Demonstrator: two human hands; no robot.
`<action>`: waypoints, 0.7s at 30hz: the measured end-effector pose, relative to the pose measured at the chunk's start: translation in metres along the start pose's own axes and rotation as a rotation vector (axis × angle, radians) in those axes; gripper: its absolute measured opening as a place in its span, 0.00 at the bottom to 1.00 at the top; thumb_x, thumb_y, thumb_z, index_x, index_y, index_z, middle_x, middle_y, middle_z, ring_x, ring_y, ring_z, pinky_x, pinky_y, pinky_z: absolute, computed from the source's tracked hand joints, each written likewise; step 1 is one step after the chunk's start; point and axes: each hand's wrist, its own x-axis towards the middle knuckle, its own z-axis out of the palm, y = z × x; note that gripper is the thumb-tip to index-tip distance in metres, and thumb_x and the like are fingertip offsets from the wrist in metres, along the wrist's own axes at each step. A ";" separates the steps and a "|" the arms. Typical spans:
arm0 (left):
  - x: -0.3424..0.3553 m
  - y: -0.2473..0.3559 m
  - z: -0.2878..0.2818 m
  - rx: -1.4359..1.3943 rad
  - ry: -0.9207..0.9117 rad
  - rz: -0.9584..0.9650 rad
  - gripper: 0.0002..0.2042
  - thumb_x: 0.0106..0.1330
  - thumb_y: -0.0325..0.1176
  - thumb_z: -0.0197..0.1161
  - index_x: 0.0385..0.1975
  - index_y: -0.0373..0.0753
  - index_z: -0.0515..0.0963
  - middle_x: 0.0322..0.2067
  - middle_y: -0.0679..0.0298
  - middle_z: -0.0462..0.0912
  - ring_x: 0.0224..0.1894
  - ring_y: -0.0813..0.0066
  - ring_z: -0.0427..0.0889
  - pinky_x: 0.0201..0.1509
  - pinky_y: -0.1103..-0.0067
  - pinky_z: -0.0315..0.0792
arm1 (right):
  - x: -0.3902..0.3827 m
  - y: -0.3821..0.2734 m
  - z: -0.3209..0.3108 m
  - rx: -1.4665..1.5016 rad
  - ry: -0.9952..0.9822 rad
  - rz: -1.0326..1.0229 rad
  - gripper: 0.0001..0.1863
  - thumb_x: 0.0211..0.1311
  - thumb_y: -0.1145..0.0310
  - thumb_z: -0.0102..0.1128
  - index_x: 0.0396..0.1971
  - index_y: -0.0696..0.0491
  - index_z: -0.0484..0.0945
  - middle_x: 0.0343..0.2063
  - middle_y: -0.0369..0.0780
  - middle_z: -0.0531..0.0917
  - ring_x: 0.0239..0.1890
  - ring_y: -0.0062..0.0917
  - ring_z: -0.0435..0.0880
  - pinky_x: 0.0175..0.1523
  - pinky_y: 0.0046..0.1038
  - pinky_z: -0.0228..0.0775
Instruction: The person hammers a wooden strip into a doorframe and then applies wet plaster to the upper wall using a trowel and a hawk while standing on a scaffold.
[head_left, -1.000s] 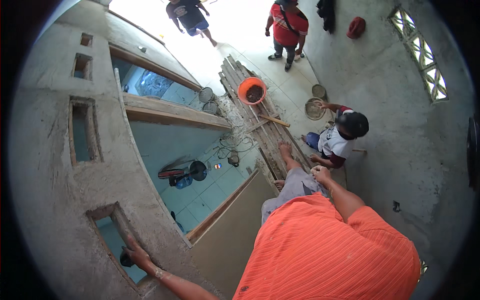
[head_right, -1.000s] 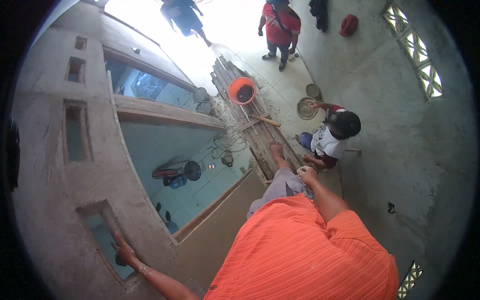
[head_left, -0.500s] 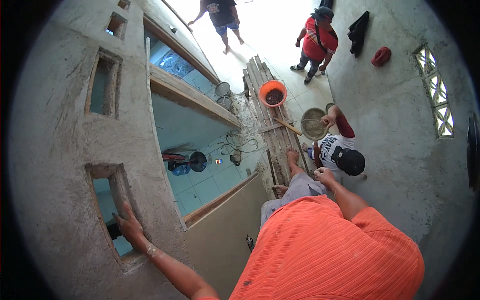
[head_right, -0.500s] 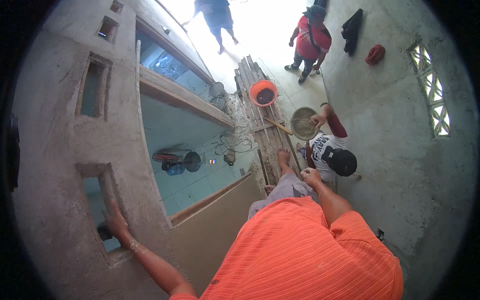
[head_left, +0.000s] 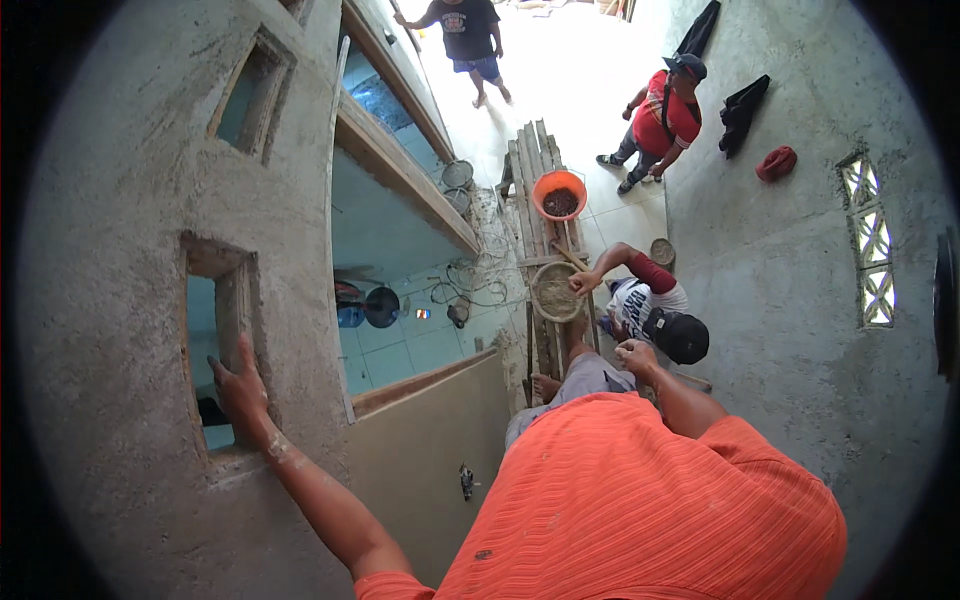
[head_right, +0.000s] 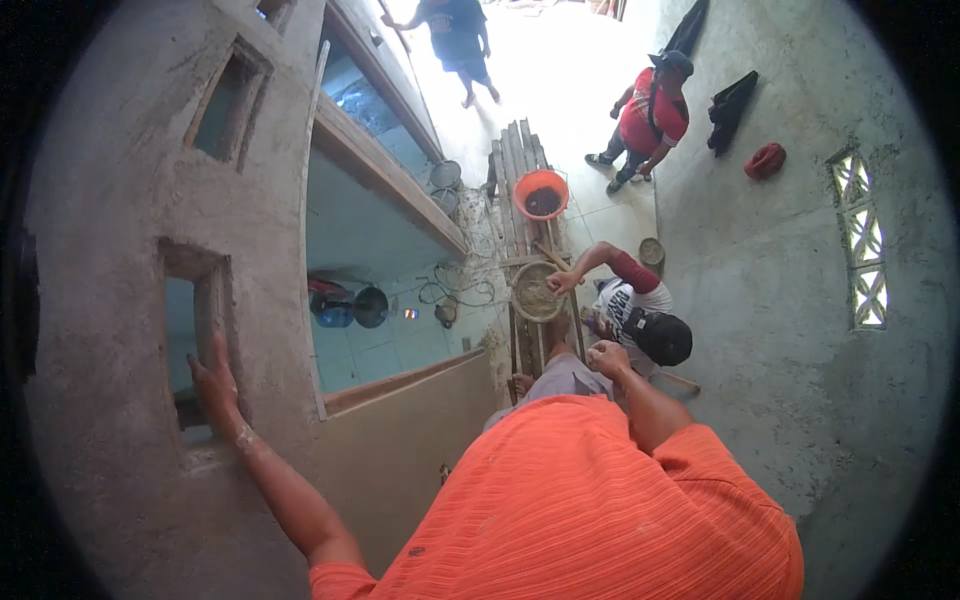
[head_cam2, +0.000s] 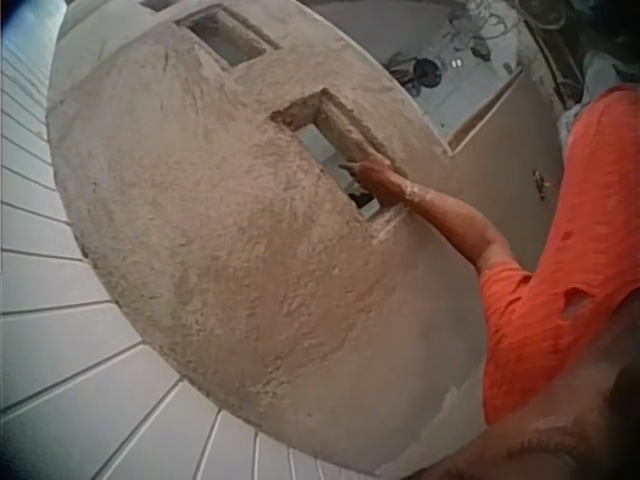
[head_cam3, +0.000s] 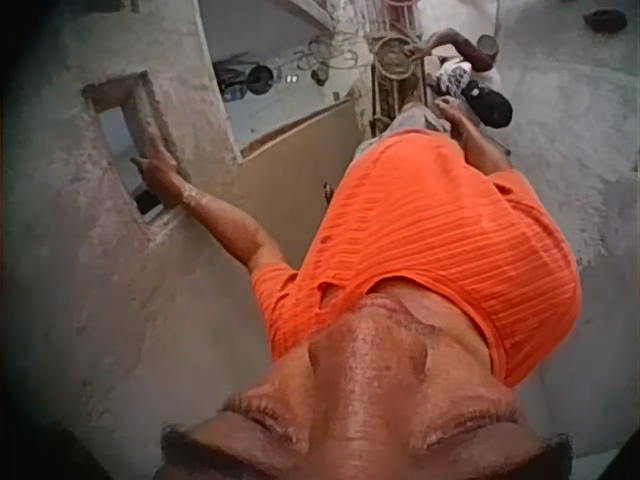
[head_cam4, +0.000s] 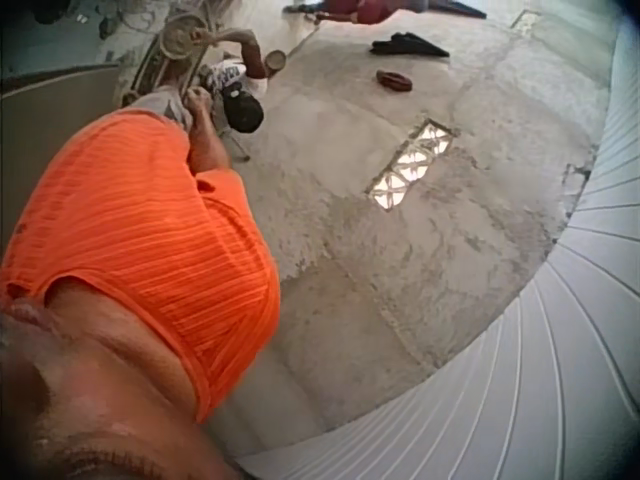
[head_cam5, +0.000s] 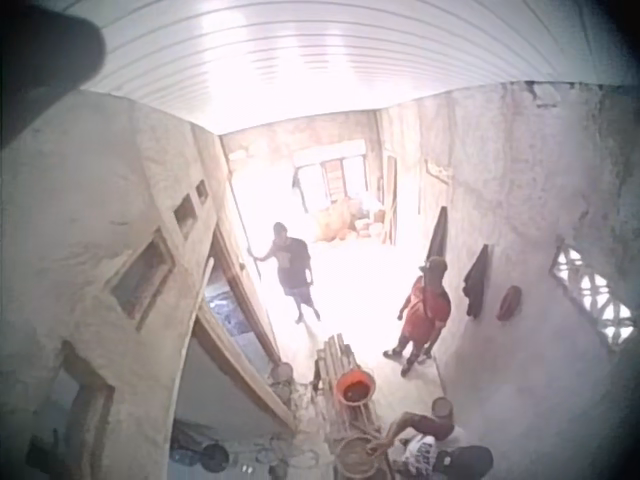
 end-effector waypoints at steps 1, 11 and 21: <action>0.001 -0.002 0.002 -0.001 0.007 0.014 0.58 0.64 0.80 0.46 0.77 0.31 0.53 0.72 0.39 0.65 0.72 0.42 0.68 0.74 0.56 0.64 | 0.008 0.009 0.001 -0.162 0.062 -0.118 0.17 0.65 0.56 0.66 0.46 0.51 0.89 0.42 0.43 0.91 0.45 0.31 0.90 0.52 0.33 0.78; 0.003 0.001 0.001 0.020 -0.040 -0.022 0.58 0.63 0.82 0.44 0.77 0.32 0.54 0.70 0.39 0.67 0.72 0.40 0.68 0.75 0.55 0.63 | -0.007 -0.006 0.004 -0.126 0.014 -0.048 0.18 0.66 0.56 0.67 0.48 0.52 0.87 0.39 0.43 0.91 0.42 0.30 0.90 0.49 0.34 0.78; 0.000 0.004 -0.001 -0.004 -0.015 -0.002 0.58 0.63 0.82 0.44 0.77 0.31 0.54 0.70 0.39 0.67 0.71 0.41 0.69 0.74 0.56 0.64 | -0.022 -0.007 0.006 -0.001 0.041 -0.020 0.18 0.66 0.57 0.66 0.47 0.56 0.87 0.38 0.43 0.91 0.37 0.26 0.90 0.46 0.31 0.79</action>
